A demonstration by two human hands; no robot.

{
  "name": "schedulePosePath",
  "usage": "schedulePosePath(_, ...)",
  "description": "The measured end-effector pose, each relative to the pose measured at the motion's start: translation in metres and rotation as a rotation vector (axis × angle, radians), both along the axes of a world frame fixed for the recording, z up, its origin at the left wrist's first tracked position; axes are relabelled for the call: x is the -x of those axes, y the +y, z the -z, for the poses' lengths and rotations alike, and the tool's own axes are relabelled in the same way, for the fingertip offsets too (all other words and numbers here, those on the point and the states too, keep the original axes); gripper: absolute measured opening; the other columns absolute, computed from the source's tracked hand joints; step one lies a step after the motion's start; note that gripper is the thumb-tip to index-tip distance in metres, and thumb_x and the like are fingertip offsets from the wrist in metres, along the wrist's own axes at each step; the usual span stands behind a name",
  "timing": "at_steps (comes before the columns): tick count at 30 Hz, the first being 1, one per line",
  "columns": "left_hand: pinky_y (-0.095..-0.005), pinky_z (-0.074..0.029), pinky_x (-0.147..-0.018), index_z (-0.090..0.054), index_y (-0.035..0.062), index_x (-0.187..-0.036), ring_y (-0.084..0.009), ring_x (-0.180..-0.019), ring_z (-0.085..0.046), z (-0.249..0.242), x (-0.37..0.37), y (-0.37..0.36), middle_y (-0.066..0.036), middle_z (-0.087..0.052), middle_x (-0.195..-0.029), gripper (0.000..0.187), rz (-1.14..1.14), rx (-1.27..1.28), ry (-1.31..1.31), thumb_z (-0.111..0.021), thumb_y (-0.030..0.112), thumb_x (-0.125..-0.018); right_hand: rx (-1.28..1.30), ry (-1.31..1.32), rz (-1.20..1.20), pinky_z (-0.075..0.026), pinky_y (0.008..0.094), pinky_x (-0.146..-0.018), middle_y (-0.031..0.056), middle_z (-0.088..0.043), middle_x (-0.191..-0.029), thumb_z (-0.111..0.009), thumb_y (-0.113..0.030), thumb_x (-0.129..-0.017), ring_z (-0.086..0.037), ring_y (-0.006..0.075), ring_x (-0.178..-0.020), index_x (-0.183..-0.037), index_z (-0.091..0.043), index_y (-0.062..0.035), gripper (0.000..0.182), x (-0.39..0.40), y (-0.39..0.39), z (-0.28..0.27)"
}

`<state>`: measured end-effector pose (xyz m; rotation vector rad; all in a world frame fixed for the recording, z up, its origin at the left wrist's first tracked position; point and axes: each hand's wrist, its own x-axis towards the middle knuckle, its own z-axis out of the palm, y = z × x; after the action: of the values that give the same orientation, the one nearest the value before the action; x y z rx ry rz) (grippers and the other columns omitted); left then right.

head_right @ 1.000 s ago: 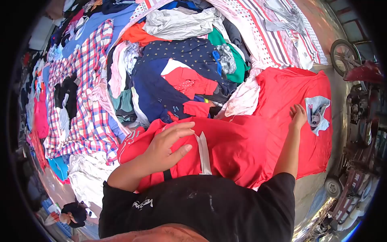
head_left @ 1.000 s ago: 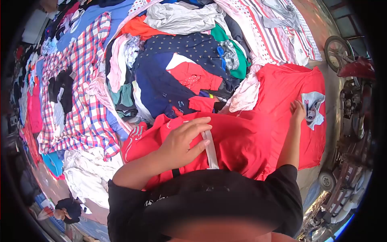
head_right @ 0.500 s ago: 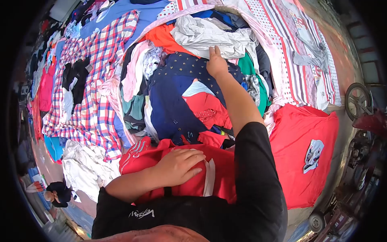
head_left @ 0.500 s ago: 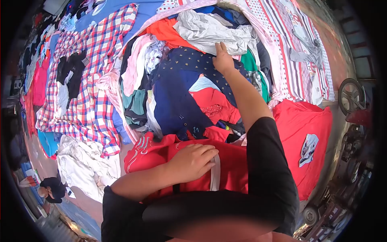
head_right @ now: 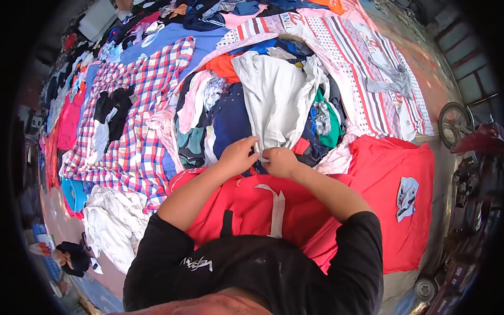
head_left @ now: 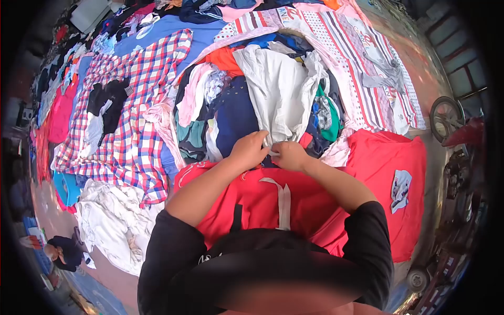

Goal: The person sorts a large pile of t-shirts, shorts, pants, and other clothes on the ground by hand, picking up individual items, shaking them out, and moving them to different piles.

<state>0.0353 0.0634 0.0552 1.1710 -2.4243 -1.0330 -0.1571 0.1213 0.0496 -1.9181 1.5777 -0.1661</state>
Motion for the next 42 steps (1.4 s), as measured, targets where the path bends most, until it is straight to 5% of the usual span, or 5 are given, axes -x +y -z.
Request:
schedulePosePath(10, -0.044, -0.049, -0.097, -0.05, 0.0088, -0.141, -0.0421, -0.116, -0.06, 0.005, -0.068, 0.035, -0.026, -0.059, -0.124, 0.055, 0.106, -0.012, -0.105, -0.062, 0.011, -0.087, -0.305, -0.803, -0.042, -0.03, 0.0338, -0.054, -0.0002, -0.029, -0.065, -0.078, -0.02, -0.087, -0.032, 0.0061, -0.065, -0.069, -0.038, -0.0035, 0.047, -0.105, 0.143, -0.102)
schedulePosePath(28, -0.0464, -0.053, -0.078, -0.067, 0.0054, -0.09, -0.0378, -0.091, -0.066, -0.042, -0.08, 0.031, -0.017, -0.068, -0.094, 0.016, -0.127, 0.406, 0.245, -0.068, 0.018, -0.081, -0.546, -0.975, -0.259, -0.034, 0.024, -0.059, -0.0055, -0.051, -0.074, -0.082, -0.01, -0.081, -0.043, 0.0041, -0.068, -0.08, -0.057, -0.0049, 0.025, -0.092, 0.179, -0.211)
schedulePosePath(36, -0.0495, -0.054, -0.085, -0.043, 0.0063, -0.141, -0.042, -0.1, -0.066, -0.046, -0.019, 0.094, -0.024, -0.067, -0.11, 0.062, 0.337, 0.097, -0.234, -0.065, 0.029, -0.088, 0.393, -1.166, 0.699, -0.039, 0.0223, -0.049, 0.0005, -0.06, -0.066, -0.069, -0.02, -0.094, -0.05, 0.0087, -0.049, -0.093, -0.063, -0.0031, 0.018, 0.127, 0.044, -0.232)
schedulePosePath(39, -0.0502, -0.053, -0.088, -0.051, 0.0069, -0.138, -0.0406, -0.103, -0.066, -0.05, -0.012, 0.118, -0.022, -0.067, -0.113, 0.057, 0.668, 0.058, -0.376, -0.063, 0.034, -0.09, 1.08, -1.551, 0.639, -0.056, 0.0308, -0.08, 0.0204, -0.068, -0.112, -0.07, -0.014, -0.092, -0.068, 0.0233, -0.099, -0.123, -0.055, 0.0099, 0.042, 0.244, -0.008, -0.24)
schedulePosePath(42, -0.05, -0.054, -0.083, -0.052, 0.005, -0.136, -0.039, -0.098, -0.067, -0.058, -0.008, 0.135, -0.021, -0.068, -0.108, 0.053, 0.671, 0.008, -0.449, -0.063, 0.029, -0.09, 1.289, -0.854, 0.742, -0.053, 0.0345, -0.094, 0.0254, -0.059, -0.13, -0.069, -0.009, -0.091, -0.061, 0.0292, -0.12, -0.137, -0.047, 0.0112, 0.055, 0.246, -0.022, -0.21)
